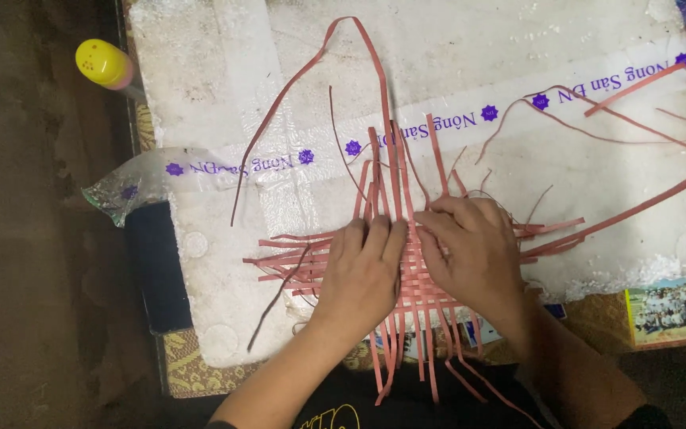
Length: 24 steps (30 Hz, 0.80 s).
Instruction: Weaving thin pink plastic strips together on a white foam board to create a mat or base.
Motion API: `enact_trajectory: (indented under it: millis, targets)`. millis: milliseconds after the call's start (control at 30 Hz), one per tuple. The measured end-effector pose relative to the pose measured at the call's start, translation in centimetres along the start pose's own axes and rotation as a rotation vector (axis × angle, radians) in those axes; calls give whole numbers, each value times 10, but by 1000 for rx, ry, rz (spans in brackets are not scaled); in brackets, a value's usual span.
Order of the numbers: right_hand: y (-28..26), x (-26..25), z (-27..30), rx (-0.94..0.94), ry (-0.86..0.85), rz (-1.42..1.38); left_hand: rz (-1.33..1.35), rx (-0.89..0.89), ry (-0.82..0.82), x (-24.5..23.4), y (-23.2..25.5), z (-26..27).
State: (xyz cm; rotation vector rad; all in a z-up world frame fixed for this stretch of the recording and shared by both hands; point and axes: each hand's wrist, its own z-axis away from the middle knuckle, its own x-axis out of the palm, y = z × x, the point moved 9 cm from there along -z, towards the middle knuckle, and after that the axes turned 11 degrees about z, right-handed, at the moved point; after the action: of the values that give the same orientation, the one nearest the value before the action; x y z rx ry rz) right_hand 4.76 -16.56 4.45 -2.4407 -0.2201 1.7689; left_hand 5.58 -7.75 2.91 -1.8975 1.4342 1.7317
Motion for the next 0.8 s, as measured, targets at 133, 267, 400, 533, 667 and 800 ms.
enact_trajectory:
  millis: [133, 267, 400, 533, 667, 800]
  targets:
    - [-3, -1, -3, -1, -26, -7, 26, -26, -27, 0, -1, -2]
    - [-2, 3, 0, -29, -7, 18, 22, -38, -43, 1, -2, -4]
    - [-1, 7, 5, -56, 19, 94, 17, -93, -4, 0, -7, -3]
    - [-2, 7, 5, -77, 31, 107, 46, -107, 13, -2, -9, -4]
    - [-2, 10, 4, -67, -27, 109, 28, -112, 19, -1, -8, -4]
    - [-1, 9, 3, -41, -43, 98, 32, -94, -15, 1, -8, -4]
